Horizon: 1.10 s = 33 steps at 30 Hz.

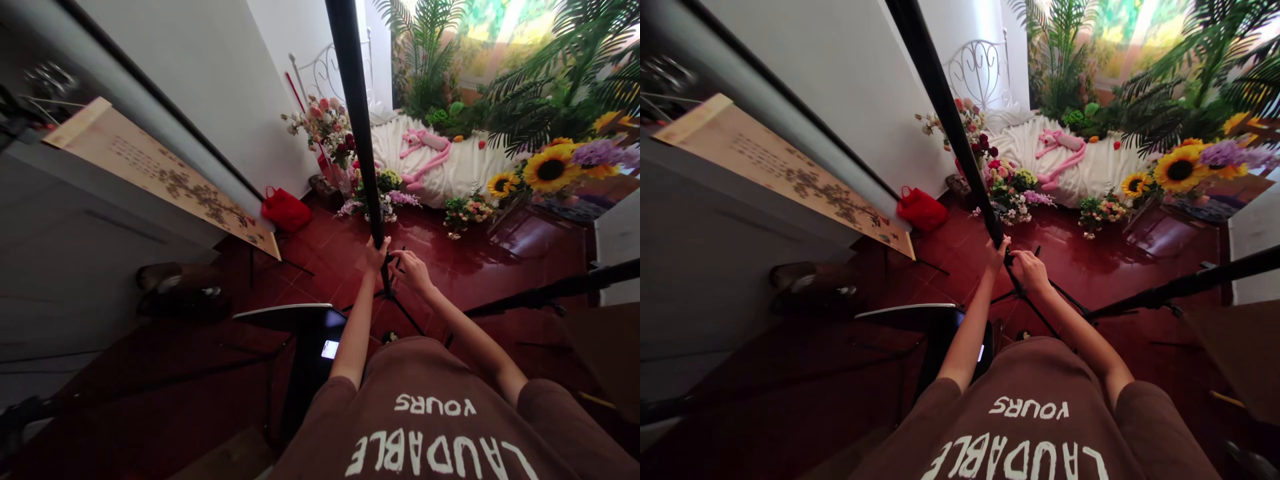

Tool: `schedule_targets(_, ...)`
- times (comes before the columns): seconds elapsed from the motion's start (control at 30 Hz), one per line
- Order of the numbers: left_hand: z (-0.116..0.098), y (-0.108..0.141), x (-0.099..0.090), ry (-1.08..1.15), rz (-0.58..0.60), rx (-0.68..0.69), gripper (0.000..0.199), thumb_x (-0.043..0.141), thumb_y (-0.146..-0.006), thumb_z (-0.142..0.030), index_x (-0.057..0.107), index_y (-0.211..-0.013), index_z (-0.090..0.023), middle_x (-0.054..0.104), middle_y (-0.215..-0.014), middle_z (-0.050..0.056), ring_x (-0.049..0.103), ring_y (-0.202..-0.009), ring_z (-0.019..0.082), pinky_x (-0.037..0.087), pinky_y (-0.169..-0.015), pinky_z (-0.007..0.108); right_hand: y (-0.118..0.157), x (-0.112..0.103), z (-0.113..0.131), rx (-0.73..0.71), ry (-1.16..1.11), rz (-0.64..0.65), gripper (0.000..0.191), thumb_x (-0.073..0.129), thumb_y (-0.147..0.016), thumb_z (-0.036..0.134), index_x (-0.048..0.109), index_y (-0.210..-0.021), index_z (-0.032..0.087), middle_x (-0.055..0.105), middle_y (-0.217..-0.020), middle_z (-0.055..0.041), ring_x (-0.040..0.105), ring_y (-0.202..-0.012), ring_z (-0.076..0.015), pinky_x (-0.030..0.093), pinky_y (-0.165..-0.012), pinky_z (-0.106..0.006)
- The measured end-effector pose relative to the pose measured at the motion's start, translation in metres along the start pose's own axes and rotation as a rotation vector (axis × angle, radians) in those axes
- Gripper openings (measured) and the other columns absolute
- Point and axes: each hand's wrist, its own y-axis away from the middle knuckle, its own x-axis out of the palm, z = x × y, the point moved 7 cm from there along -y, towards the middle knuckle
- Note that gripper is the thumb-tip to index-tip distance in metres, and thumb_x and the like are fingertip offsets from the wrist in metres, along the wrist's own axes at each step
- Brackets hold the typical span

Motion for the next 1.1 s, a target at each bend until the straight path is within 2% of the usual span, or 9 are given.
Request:
schedule_targets(0.2,0.005,-0.002,0.001,0.013,0.003,-0.015,0.028,0.065,-0.074,-0.046,0.058,-0.076,-0.018,0.062,-0.072,0.002,0.057,-0.062,0.012,0.045,-0.062,0.024,-0.006,0.009,-0.009,0.158,0.003,-0.029,0.030,0.062,-0.083,0.029,0.057,-0.113,0.025,0.068,-0.103,-0.0076,0.062,-0.093,-0.0238,0.048,-0.075,-0.032)
schedule_targets(0.3,0.006,-0.002,0.001,0.004,0.003,-0.020,0.030,0.065,-0.073,-0.046,0.060,-0.079,-0.018,0.063,-0.075,0.003,0.059,-0.065,0.013,0.045,-0.063,0.024,-0.007,0.012,-0.010,0.153,0.012,0.005,0.036,0.064,-0.080,0.026,0.056,-0.115,0.025,0.067,-0.106,-0.0081,0.060,-0.094,-0.0241,0.049,-0.074,-0.033)
schedule_targets(0.37,0.006,-0.002,0.001,0.002,0.008,-0.020,0.031,0.065,-0.074,-0.047,0.061,-0.081,-0.018,0.064,-0.075,0.003,0.061,-0.067,0.013,0.046,-0.064,0.024,-0.005,0.012,-0.007,0.117,-0.006,-0.016,0.046,0.062,-0.081,0.024,0.052,-0.125,0.027,0.063,-0.116,-0.0079,0.060,-0.095,-0.0229,0.050,-0.073,-0.032)
schedule_targets(0.43,0.005,-0.002,0.001,-0.001,0.012,-0.013,0.032,0.064,-0.074,-0.048,0.062,-0.083,-0.018,0.064,-0.073,0.003,0.061,-0.067,0.014,0.046,-0.064,0.024,-0.001,0.011,-0.004,0.083,0.001,-0.060,0.045,0.057,-0.084,0.024,0.050,-0.129,0.027,0.059,-0.123,-0.0082,0.060,-0.095,-0.0214,0.050,-0.071,-0.030)
schedule_targets(0.53,0.006,-0.002,0.000,-0.009,0.008,-0.011,0.033,0.064,-0.075,-0.049,0.063,-0.086,-0.018,0.062,-0.069,0.002,0.058,-0.063,0.013,0.045,-0.061,0.024,0.006,0.011,-0.003,0.068,0.046,-0.100,0.034,0.053,-0.088,0.025,0.057,-0.122,0.025,0.057,-0.120,-0.0089,0.060,-0.095,-0.0203,0.049,-0.067,-0.027)
schedule_targets(0.7,0.008,-0.003,0.001,-0.029,0.023,-0.008,0.036,0.062,-0.077,-0.051,0.063,-0.088,-0.017,0.063,-0.070,0.002,0.056,-0.059,0.012,0.044,-0.059,0.024,0.008,0.013,-0.010,0.104,0.092,-0.125,0.030,0.057,-0.087,0.031,0.059,-0.117,0.024,0.058,-0.118,-0.0085,0.060,-0.094,-0.0205,0.046,-0.061,-0.025)
schedule_targets(0.9,0.009,-0.005,0.001,-0.031,0.054,0.008,0.035,0.063,-0.077,-0.050,0.063,-0.087,-0.017,0.063,-0.072,0.003,0.056,-0.063,0.012,0.045,-0.061,0.024,-0.001,0.018,-0.019,0.194,0.041,-0.124,0.029,0.053,-0.089,0.049,0.064,-0.090,0.022,0.063,-0.094,-0.0051,0.058,-0.077,-0.0167,0.039,-0.059,-0.024)
schedule_targets(1.0,0.009,-0.004,0.001,-0.009,0.076,0.009,0.032,0.064,-0.076,-0.049,0.061,-0.082,-0.017,0.062,-0.074,0.003,0.056,-0.064,0.012,0.045,-0.063,0.024,-0.003,0.031,-0.024,0.248,-0.107,-0.087,0.041,0.047,-0.091,0.055,0.060,-0.072,0.021,0.061,-0.076,-0.0035,0.054,-0.065,-0.0150,0.036,-0.058,-0.025)
schedule_targets(1.1,0.010,-0.004,0.001,-0.006,0.081,-0.010,0.032,0.064,-0.076,-0.048,0.060,-0.081,-0.017,0.061,-0.074,0.003,0.055,-0.061,0.011,0.044,-0.060,0.024,-0.003,0.048,-0.034,0.389,-0.455,-0.064,0.050,0.039,-0.092,0.058,0.057,-0.065,0.020,0.059,-0.065,-0.0023,0.052,-0.059,-0.0142,0.036,-0.057,-0.025)
